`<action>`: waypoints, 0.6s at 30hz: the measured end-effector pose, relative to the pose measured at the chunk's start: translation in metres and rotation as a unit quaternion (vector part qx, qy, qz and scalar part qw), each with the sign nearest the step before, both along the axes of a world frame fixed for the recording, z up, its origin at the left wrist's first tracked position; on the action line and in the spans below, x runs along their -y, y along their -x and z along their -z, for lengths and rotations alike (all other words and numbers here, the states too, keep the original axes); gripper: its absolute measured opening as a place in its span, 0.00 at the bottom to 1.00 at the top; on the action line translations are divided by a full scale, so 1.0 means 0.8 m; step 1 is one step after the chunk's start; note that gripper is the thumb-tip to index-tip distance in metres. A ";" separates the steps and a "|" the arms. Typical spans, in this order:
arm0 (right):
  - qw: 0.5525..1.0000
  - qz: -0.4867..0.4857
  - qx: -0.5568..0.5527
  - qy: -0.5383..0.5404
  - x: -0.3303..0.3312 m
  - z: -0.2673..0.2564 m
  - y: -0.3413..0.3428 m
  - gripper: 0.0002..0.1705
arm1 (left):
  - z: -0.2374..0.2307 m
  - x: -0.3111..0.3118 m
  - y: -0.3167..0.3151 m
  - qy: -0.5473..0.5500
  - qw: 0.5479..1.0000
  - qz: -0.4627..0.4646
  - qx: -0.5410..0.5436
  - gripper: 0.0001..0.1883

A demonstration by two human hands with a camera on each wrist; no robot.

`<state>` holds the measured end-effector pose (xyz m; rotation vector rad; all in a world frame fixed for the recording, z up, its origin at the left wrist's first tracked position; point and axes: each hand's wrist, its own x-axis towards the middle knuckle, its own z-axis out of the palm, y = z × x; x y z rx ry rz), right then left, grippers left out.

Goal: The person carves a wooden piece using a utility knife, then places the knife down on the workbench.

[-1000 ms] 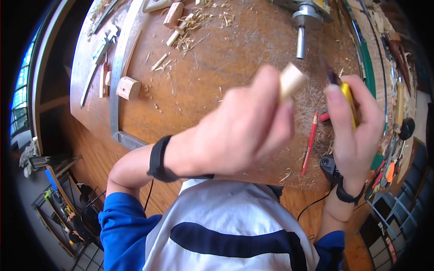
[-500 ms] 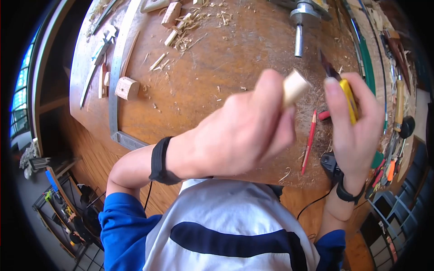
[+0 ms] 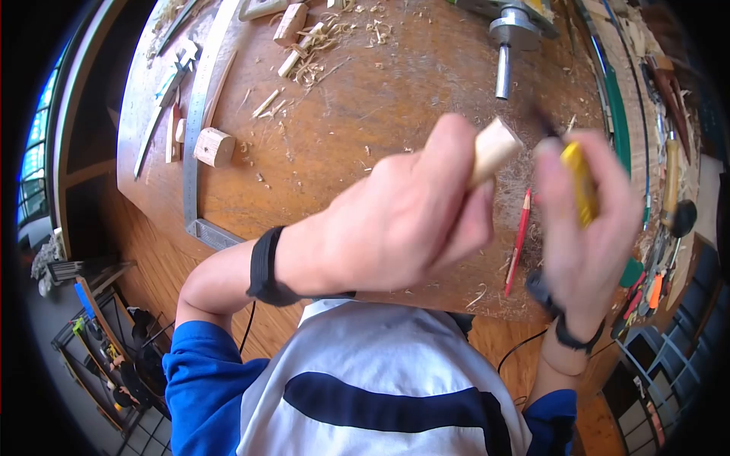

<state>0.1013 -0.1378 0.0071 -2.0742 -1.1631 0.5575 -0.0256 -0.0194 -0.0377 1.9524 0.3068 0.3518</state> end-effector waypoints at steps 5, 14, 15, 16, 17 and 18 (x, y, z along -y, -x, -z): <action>0.997 0.028 -0.064 -0.043 0.008 -0.005 0.004 0.15 | -0.011 -0.003 0.000 0.016 0.999 0.018 0.021 0.11; 0.999 -0.027 -0.014 -0.041 0.002 0.002 0.002 0.14 | -0.007 -0.005 0.003 0.014 1.000 0.014 0.018 0.10; 0.999 -0.002 -0.013 -0.036 0.002 0.002 0.002 0.14 | -0.008 -0.002 0.004 0.004 1.000 0.017 0.026 0.10; 0.999 -0.001 -0.013 -0.036 0.002 0.003 -0.001 0.14 | -0.010 0.001 0.005 -0.006 0.999 0.020 0.034 0.10; 0.998 0.058 -0.004 -0.038 0.003 0.004 -0.005 0.14 | -0.009 0.003 0.007 -0.002 0.997 0.038 0.062 0.10; 0.993 0.112 0.008 -0.041 0.002 0.004 -0.009 0.15 | -0.008 -0.002 0.004 0.017 0.999 0.022 0.045 0.10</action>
